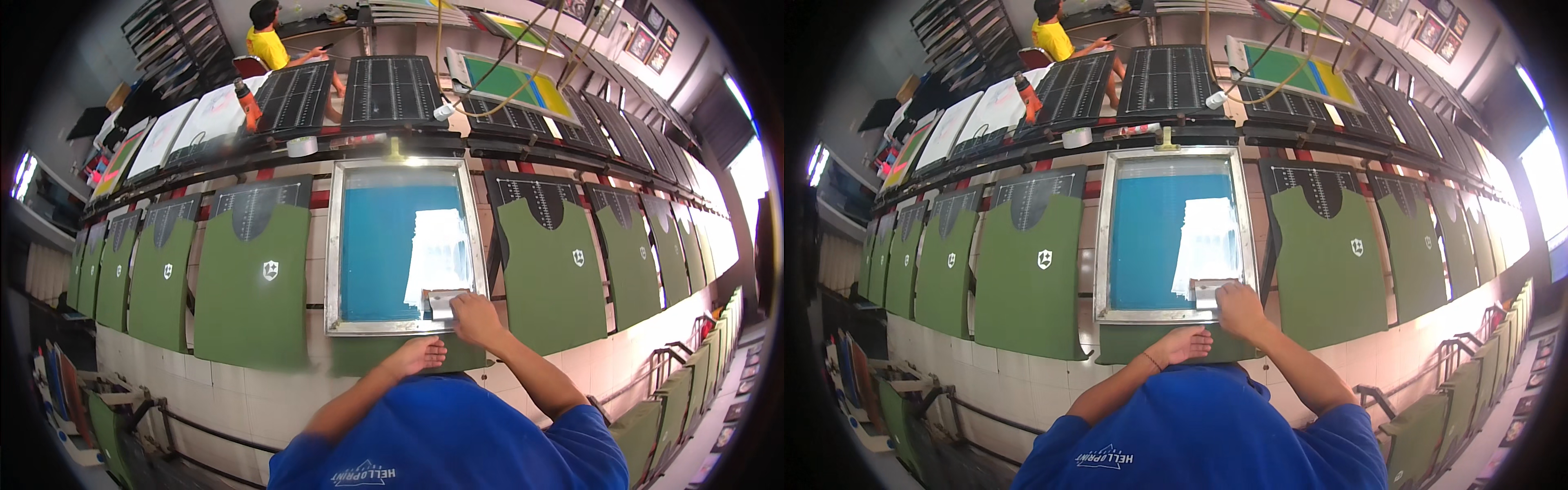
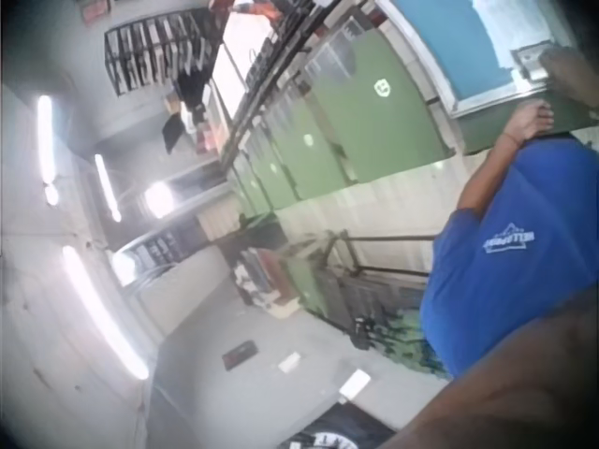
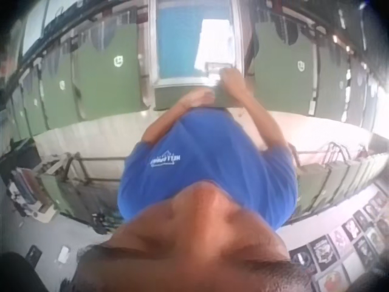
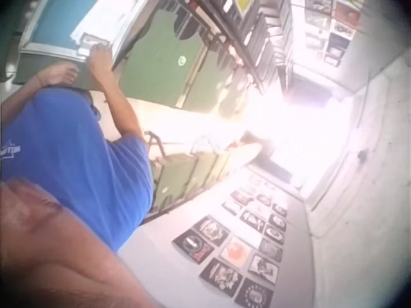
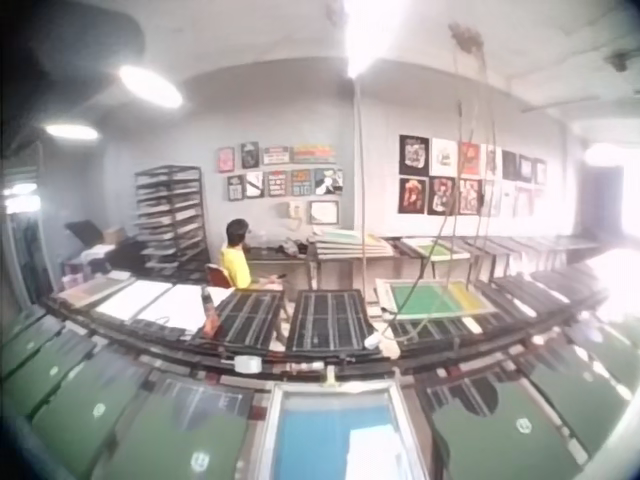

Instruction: The person uses a squeegee to spread white ink across a screen printing frame placed over a green t-shirt. They repeatedly pull the ink across the mesh to print a design, then lift the frame to reveal the printed shirt before moving to the next one in the line.

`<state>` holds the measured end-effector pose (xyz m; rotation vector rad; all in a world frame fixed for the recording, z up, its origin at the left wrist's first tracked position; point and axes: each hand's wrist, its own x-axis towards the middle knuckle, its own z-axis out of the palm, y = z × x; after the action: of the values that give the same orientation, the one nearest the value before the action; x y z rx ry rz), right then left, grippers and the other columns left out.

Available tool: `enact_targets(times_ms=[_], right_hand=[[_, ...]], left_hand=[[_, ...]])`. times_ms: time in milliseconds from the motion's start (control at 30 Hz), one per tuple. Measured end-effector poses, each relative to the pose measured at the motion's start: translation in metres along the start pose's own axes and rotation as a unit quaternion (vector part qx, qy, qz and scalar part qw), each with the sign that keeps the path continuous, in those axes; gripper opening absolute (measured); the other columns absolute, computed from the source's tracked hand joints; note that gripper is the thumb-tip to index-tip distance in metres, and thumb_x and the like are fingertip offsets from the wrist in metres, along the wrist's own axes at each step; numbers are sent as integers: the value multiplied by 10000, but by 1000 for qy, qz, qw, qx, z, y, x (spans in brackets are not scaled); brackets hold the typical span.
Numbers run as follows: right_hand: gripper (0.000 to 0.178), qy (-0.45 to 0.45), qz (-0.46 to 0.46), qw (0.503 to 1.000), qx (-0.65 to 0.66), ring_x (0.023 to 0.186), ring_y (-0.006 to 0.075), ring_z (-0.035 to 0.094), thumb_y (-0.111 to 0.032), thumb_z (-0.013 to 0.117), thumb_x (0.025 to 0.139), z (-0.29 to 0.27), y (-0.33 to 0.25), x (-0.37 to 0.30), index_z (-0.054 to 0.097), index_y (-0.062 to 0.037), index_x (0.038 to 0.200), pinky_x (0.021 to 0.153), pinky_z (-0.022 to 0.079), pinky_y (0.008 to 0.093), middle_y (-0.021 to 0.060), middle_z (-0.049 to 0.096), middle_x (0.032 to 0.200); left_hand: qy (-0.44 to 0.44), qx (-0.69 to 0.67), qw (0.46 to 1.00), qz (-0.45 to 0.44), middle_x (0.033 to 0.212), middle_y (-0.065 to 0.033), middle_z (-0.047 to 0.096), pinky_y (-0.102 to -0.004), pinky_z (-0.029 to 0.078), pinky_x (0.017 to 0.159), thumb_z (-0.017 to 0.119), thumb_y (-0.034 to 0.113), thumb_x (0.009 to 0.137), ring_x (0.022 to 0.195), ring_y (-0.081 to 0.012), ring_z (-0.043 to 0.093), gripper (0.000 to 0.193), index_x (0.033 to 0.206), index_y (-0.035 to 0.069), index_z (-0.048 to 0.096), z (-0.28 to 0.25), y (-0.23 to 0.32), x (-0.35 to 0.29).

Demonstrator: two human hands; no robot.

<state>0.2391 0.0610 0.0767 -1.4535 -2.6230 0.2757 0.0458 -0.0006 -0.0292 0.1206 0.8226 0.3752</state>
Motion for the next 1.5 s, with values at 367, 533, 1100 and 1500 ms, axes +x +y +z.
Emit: enact_targets(times_ms=[367, 533, 1100, 1500], right_hand=[[175, 20, 57, 996, 63, 934, 330, 656, -78, 701, 726, -9, 77, 119, 715, -57, 899, 825, 546, 443, 148, 668, 913], [188, 39, 37, 998, 26, 947, 320, 650, -60, 696, 738, 3, 99, 161, 724, -74, 923, 843, 542, 434, 135, 667, 929], [301, 99, 49, 990, 92, 998, 293, 617, 12, 673, 680, 30, 12, 0, 672, -17, 979, 835, 532, 388, 110, 641, 1013], [232, 110, 55, 990, 61, 961, 303, 635, 13, 622, 738, -6, 64, 103, 715, -68, 934, 831, 538, 404, 109, 671, 955]], left_hand=[[93, -53, 991, 81, 951, -72, 666, -327, 561, 785, 610, 341, 1001, 854, -176, 649, 311, 1015, 31, 613, 11, -14, 26], [84, -40, 990, 101, 935, -77, 670, -324, 562, 770, 612, 345, 1000, 824, -174, 651, 318, 1003, 28, 619, 12, -14, 23], [369, 652, 544, 379, 1005, -150, 620, -418, 505, 805, 694, 252, 875, 934, -322, 611, 332, 1082, 8, 605, 88, 45, -54], [238, 695, 366, 571, 991, -133, 578, -438, 457, 815, 602, 2, 768, 924, -328, 546, 272, 1039, 22, 609, 77, 175, 11]])
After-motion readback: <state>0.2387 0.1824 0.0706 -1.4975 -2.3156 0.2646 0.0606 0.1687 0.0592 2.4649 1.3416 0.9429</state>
